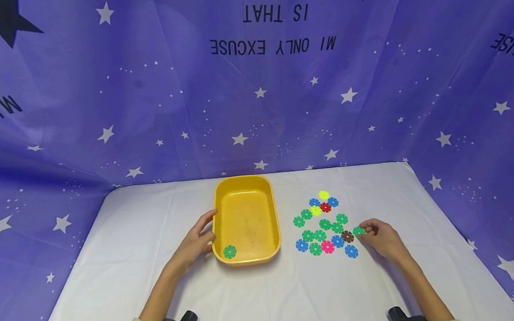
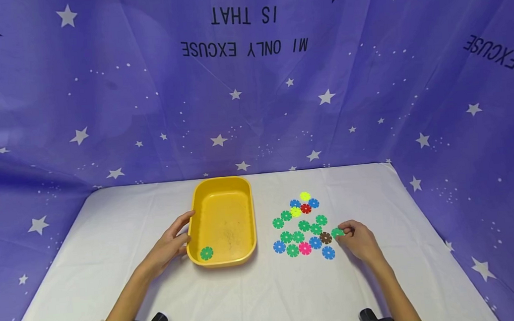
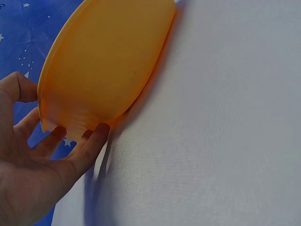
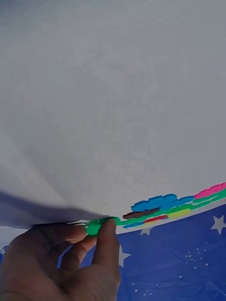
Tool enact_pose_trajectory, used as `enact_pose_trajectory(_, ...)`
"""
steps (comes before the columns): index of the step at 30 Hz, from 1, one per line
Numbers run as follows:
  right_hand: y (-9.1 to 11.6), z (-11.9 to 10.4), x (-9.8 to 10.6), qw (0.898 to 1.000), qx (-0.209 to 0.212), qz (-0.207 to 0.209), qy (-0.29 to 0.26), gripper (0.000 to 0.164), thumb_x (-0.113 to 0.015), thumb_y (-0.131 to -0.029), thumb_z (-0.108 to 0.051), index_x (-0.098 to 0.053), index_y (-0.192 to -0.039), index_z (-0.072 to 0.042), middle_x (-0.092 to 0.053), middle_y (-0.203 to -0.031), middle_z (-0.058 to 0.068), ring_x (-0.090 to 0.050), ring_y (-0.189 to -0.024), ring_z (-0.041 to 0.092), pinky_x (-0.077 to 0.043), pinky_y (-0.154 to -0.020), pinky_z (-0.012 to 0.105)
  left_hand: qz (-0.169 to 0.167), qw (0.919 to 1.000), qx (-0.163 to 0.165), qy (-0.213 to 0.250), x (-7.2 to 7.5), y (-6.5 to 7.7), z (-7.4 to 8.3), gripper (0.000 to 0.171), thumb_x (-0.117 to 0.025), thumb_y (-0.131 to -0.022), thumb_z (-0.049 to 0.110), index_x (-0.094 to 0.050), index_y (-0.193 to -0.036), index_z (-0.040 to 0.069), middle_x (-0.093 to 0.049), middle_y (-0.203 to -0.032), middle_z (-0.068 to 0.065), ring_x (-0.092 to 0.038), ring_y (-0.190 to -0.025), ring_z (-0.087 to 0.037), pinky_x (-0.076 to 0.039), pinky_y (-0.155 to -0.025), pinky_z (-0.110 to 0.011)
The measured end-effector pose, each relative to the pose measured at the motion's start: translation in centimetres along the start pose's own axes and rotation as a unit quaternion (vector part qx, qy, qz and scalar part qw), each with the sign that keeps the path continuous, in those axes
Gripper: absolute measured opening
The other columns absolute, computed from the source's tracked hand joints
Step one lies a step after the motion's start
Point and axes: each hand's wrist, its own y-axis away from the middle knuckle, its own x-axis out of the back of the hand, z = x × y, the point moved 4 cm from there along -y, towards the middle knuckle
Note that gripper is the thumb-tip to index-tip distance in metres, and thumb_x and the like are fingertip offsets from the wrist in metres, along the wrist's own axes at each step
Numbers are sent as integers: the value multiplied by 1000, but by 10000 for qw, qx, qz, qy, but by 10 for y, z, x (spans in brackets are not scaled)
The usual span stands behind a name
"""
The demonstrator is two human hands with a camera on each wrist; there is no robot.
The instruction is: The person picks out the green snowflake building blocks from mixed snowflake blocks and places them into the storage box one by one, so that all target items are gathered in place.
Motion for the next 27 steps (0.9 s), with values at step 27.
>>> enact_pose_trajectory(27,-2,-121,-42,9651,804,-176,-2486,27,-67,-92,-1,-68,-119,4,-66,-94,18,-67,-89,40,-59,-79,39,-4,10000,-10,-45,0,0,1,69,-52,-92,5,-30,-156,17,-17,-163,-16,-37,-137,-45,-52,-95,-46)
